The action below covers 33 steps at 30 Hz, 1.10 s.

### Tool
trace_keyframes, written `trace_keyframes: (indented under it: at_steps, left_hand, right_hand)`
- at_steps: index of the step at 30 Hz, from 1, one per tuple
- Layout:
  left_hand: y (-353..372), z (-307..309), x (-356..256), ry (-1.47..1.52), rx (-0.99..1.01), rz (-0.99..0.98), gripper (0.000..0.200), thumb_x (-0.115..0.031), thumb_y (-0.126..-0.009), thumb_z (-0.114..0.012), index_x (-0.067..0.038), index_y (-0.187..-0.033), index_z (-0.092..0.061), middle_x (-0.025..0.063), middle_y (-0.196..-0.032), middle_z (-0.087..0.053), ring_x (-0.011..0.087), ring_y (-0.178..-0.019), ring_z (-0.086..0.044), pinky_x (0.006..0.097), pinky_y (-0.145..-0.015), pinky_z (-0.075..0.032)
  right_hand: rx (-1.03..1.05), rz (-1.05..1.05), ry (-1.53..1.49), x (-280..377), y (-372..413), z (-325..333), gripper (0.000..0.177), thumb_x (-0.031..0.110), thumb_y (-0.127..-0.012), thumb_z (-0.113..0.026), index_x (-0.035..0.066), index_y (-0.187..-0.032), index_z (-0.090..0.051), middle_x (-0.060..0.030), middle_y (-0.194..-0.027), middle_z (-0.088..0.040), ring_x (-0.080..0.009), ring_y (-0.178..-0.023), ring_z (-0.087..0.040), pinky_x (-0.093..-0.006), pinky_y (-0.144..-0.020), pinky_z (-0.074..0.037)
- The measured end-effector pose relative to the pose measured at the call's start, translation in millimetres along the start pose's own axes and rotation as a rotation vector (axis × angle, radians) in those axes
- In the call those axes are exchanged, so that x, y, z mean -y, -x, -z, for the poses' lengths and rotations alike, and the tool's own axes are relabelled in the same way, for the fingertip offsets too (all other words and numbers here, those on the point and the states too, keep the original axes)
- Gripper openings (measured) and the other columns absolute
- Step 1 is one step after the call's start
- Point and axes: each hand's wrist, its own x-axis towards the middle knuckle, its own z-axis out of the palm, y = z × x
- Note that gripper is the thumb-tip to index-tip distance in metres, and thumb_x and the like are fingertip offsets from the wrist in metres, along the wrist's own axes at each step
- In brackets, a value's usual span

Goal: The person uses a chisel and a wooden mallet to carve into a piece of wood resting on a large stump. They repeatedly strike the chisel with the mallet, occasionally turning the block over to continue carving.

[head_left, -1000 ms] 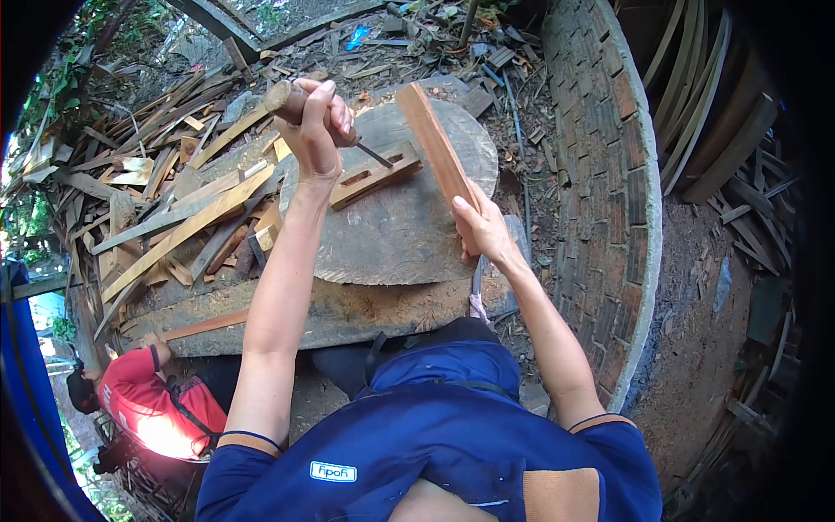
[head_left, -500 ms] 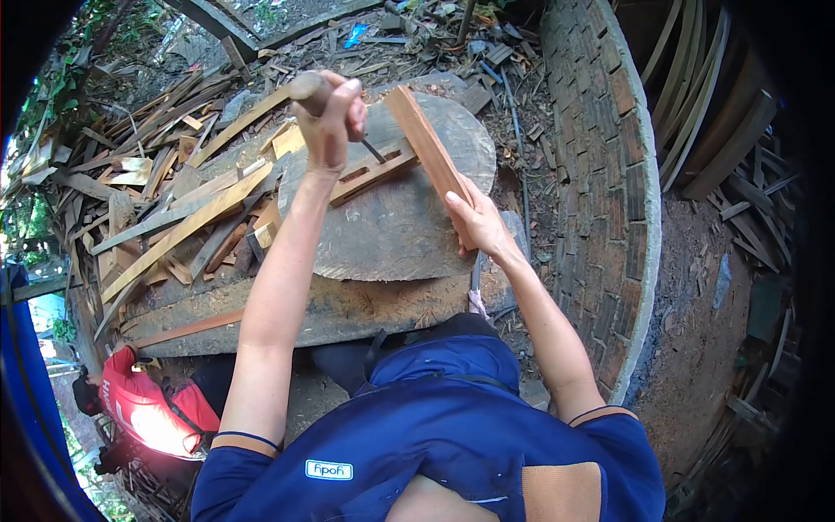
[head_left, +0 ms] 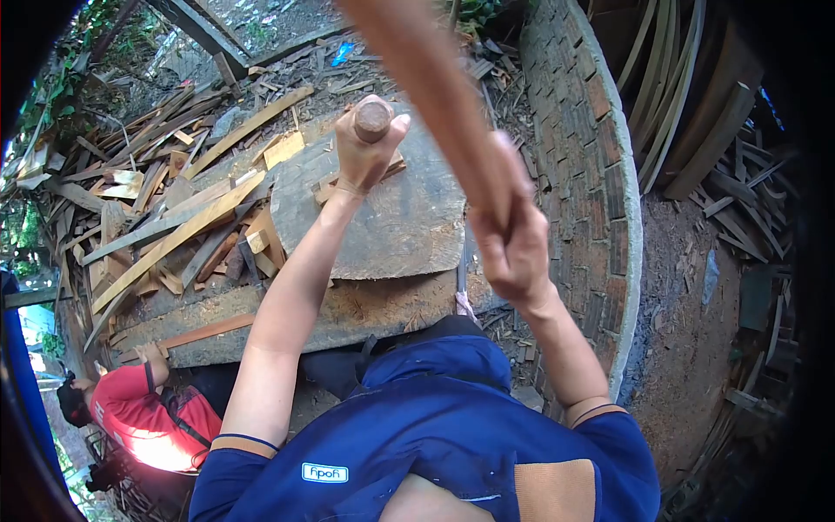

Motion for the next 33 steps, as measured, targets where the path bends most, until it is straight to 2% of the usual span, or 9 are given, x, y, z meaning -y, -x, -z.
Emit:
trace_keyframes:
  at_steps: [2,5,8,11,16,18,24,26,33]
  left_hand:
    - [1.4,1.4,-1.5,-0.138,-0.012,-0.082,0.002,-0.002,-0.084,-0.067,0.0,-0.084,-0.066,0.0037,-0.071,-0.067,0.0081,-0.064,-0.062,0.0244,-0.056,-0.049]
    - [0.2,5.8,1.1,0.051,-0.004,0.072,0.007,-0.007,-0.08,-0.072,-0.002,-0.084,-0.07,0.0074,-0.079,-0.072,0.012,-0.076,-0.067,0.0274,-0.068,-0.053]
    - [4.3,9.6,-1.5,-0.065,0.067,0.158,0.007,-0.008,-0.081,-0.072,-0.002,-0.085,-0.07,0.007,-0.078,-0.072,0.0112,-0.075,-0.068,0.0271,-0.068,-0.053]
    - [1.0,2.6,-4.4,0.037,-0.045,0.107,0.01,-0.011,-0.08,-0.071,-0.004,-0.076,-0.064,0.001,-0.069,-0.065,0.0071,-0.065,-0.059,0.0255,-0.062,-0.048]
    - [-0.1,6.0,-2.8,-0.037,0.032,0.149,0.01,-0.01,-0.081,-0.07,-0.001,-0.08,-0.066,0.0021,-0.07,-0.065,0.0077,-0.067,-0.059,0.0268,-0.059,-0.047]
    - [1.7,-1.8,-5.7,0.057,-0.111,0.091,0.014,-0.011,-0.08,-0.07,-0.002,-0.075,-0.062,-0.0005,-0.066,-0.06,0.0064,-0.062,-0.055,0.0245,-0.056,-0.044]
    - [-8.6,13.5,-2.0,0.079,-0.055,0.265,0.007,-0.01,-0.081,-0.067,-0.005,-0.078,-0.063,-0.0001,-0.064,-0.059,0.0064,-0.054,-0.056,0.023,-0.049,-0.046]
    - [-14.3,14.5,3.5,0.112,-0.179,0.154,0.007,-0.007,-0.08,-0.065,-0.005,-0.076,-0.06,0.0019,-0.062,-0.059,0.0075,-0.049,-0.055,0.0225,-0.045,-0.045]
    - [-15.5,35.3,-4.3,0.336,-0.677,0.211,0.014,-0.001,-0.084,-0.058,-0.007,-0.08,-0.047,0.0007,-0.058,-0.046,0.0103,-0.047,-0.045,0.0252,-0.045,-0.04]
  right_hand:
    - [0.287,-0.175,0.342,6.9,-2.5,4.7,0.067,0.018,-0.088,-0.064,0.018,-0.149,-0.036,-0.0175,-0.096,-0.064,-0.0365,-0.081,-0.066,-0.0447,-0.074,-0.054]
    - [0.246,-0.052,0.316,9.7,-11.2,13.6,0.066,0.021,-0.09,-0.064,0.02,-0.149,-0.034,-0.0177,-0.096,-0.065,-0.0369,-0.08,-0.066,-0.0457,-0.072,-0.054]
    - [-0.062,0.096,0.05,12.5,-11.9,6.6,0.065,0.025,-0.091,-0.063,0.022,-0.149,-0.034,-0.0173,-0.092,-0.065,-0.0373,-0.079,-0.066,-0.0463,-0.069,-0.054]
    - [0.318,-0.244,0.31,9.8,-14.0,13.8,0.065,0.02,-0.091,-0.062,0.018,-0.15,-0.033,-0.0233,-0.111,-0.065,-0.0406,-0.096,-0.066,-0.0456,-0.082,-0.053]
    - [-0.097,0.102,0.054,11.0,-17.6,2.2,0.064,0.024,-0.092,-0.06,0.022,-0.149,-0.033,-0.0227,-0.099,-0.067,-0.0413,-0.086,-0.067,-0.0471,-0.077,-0.053]
    - [0.303,-0.2,0.264,7.3,-17.1,5.2,0.063,0.025,-0.093,-0.058,0.021,-0.15,-0.032,-0.0244,-0.107,-0.066,-0.041,-0.092,-0.067,-0.0453,-0.082,-0.053]
    - [0.163,-0.331,0.004,-24.8,-13.1,-18.1,0.061,0.029,-0.096,-0.054,0.021,-0.151,-0.029,-0.029,-0.101,-0.066,-0.0417,-0.088,-0.068,-0.045,-0.079,-0.053]
    - [0.375,-0.679,-0.029,-49.9,-11.7,-34.4,0.062,0.031,-0.096,-0.052,0.02,-0.152,-0.027,-0.0301,-0.104,-0.066,-0.0451,-0.092,-0.067,-0.0479,-0.085,-0.052]
    - [0.479,-0.615,0.257,-95.8,12.8,-73.0,0.063,0.034,-0.093,-0.052,0.023,-0.151,-0.028,-0.0285,-0.103,-0.067,-0.0479,-0.098,-0.063,-0.0531,-0.089,-0.049]
